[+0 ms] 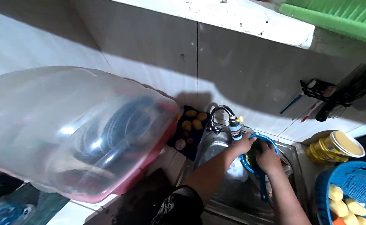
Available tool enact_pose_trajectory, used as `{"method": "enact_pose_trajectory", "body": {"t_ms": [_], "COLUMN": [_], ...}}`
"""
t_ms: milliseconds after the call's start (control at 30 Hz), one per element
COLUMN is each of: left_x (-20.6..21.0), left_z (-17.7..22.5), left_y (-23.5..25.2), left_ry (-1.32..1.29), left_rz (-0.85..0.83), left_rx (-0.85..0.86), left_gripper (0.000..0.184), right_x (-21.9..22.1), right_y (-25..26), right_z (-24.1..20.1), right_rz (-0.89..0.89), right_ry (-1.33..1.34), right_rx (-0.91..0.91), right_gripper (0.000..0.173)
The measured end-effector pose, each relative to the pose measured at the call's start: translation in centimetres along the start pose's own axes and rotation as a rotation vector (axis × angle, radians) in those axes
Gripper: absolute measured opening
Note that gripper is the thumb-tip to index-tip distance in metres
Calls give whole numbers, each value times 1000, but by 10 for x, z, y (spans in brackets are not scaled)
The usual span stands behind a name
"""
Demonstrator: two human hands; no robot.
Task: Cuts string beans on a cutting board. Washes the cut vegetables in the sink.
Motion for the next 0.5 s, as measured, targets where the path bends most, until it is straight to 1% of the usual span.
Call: {"method": "enact_pose_trajectory", "body": {"t_ms": [33, 67, 133, 167, 233, 333, 400, 433, 467, 500], "left_x": [-12, -25, -55, -72, -96, -104, -109, -114, -119, -124], "left_z": [2, 1, -1, 2, -1, -29, -51, -63, -74, -84], "left_y": [-10, -20, -41, -54, -69, -74, -77, -80, -84, -88], "left_ry": [8, 4, -64, -131, -216, -301, -328, -337, -351, -363], "left_rz": [0, -3, -16, -34, -58, -83, -77, -66, -58, -50], "left_rx": [-15, -39, -95, -142, -230, -332, -413, -453, -479, -499], "left_gripper": [63, 63, 60, 58, 47, 40, 42, 43, 44, 43], "right_x": [9, 16, 32, 42, 63, 90, 107, 113, 116, 113], "right_y": [-2, -4, -10, -12, -12, -10, -11, -10, -10, -9], "right_z": [-4, -13, -33, -43, -59, -83, -97, -105, -112, -120], "right_rz": [1, -10, -66, -108, -171, -236, -280, -334, -428, -545], "right_ry": [21, 59, 146, 204, 305, 326, 357, 407, 440, 441], "right_rx": [4, -2, 2, 15, 29, 5, -41, -57, -62, -61], "right_gripper": [65, 71, 78, 78, 77, 79, 82, 79, 72, 63]}}
Point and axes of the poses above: each hand's wrist, its own y-axis towards the middle knuckle, its own x-axis out of the palm, z = x × y, the point moved 8 cm from there along y, towards the middle knuckle, and after that the axes turned 8 degrees about z, right-handed, at the moved point
